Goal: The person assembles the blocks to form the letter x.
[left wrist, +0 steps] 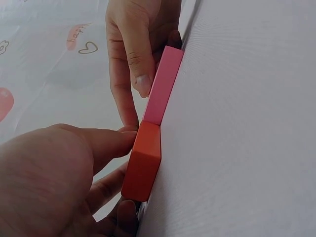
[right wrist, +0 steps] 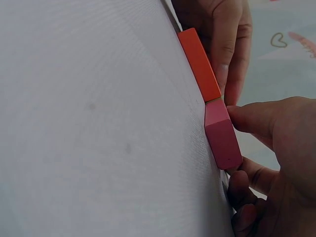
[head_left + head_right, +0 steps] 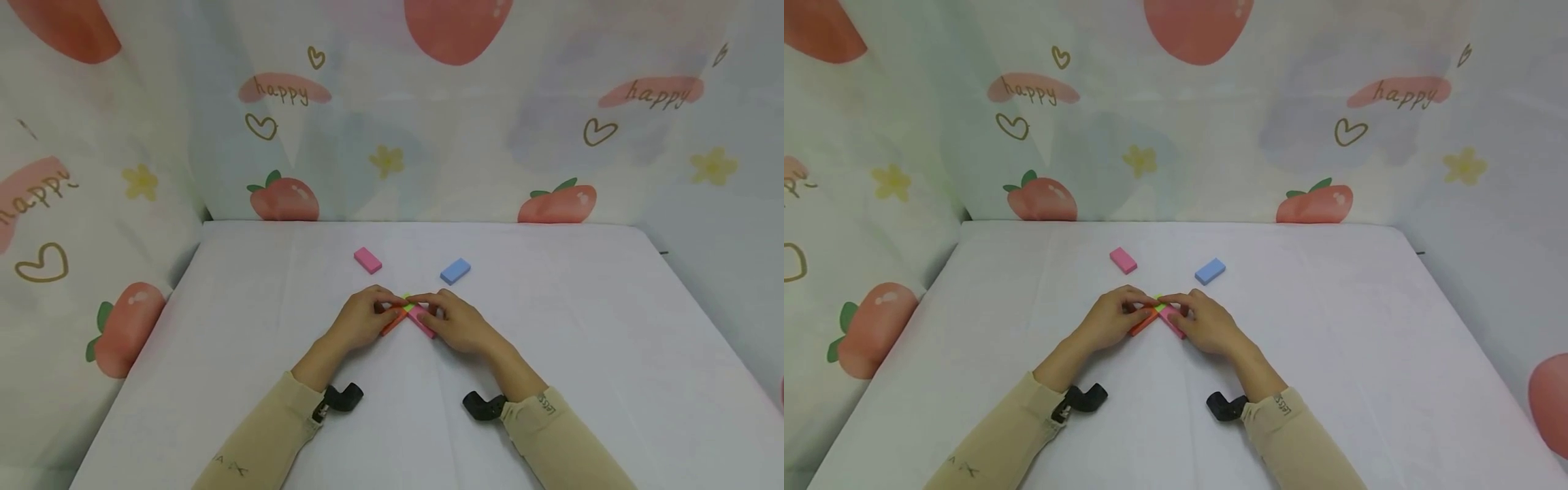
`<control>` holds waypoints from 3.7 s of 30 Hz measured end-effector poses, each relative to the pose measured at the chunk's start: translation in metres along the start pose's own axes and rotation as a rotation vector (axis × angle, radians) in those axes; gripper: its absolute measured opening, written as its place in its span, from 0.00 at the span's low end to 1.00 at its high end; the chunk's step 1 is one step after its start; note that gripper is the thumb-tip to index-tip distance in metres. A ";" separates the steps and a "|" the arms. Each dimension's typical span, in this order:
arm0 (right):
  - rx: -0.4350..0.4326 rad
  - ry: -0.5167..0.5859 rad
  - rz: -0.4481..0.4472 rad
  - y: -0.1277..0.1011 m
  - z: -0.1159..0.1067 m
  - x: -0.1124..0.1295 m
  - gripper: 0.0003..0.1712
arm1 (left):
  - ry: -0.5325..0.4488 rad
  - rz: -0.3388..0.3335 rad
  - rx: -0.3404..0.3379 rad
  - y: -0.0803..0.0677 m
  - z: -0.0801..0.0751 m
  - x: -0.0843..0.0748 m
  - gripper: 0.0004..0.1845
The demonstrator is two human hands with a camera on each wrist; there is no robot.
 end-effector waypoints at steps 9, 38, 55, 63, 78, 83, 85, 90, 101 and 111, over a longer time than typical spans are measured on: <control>0.008 -0.003 0.004 0.000 0.001 0.002 0.21 | -0.008 -0.002 -0.001 -0.002 -0.001 0.001 0.09; -0.078 0.023 -0.006 0.000 -0.001 -0.001 0.18 | -0.003 0.006 -0.007 0.001 0.000 0.002 0.08; -0.076 0.090 0.022 -0.001 -0.007 -0.002 0.18 | -0.011 0.016 -0.016 0.000 -0.001 0.001 0.08; -0.082 0.086 0.036 -0.002 -0.008 -0.003 0.17 | -0.025 0.013 -0.013 -0.001 -0.001 0.001 0.08; -0.078 0.094 0.030 -0.003 -0.010 -0.004 0.17 | -0.017 -0.003 -0.014 -0.001 0.000 0.001 0.08; -0.071 0.097 0.045 -0.003 -0.010 -0.005 0.17 | -0.010 0.006 -0.013 0.000 0.001 0.002 0.08; -0.071 0.098 0.050 -0.003 -0.010 -0.005 0.17 | -0.011 0.006 -0.014 0.000 0.001 0.003 0.08; -0.071 0.090 0.054 -0.003 -0.010 -0.004 0.17 | -0.013 0.003 -0.011 0.000 0.001 0.002 0.08; -0.061 0.091 0.054 -0.003 -0.011 -0.002 0.17 | -0.016 -0.003 -0.009 -0.001 -0.001 0.002 0.08; -0.070 0.089 0.041 -0.002 -0.008 -0.003 0.17 | -0.015 0.002 -0.012 -0.002 -0.003 0.003 0.08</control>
Point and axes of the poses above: each hand's wrist, its own y-axis towards the middle knuckle, its own z-axis out of the palm, x = y × z, the point moved 3 cm from there along y, towards the middle knuckle, and after that the axes turned 10 degrees about -z, right-handed, at the moved point
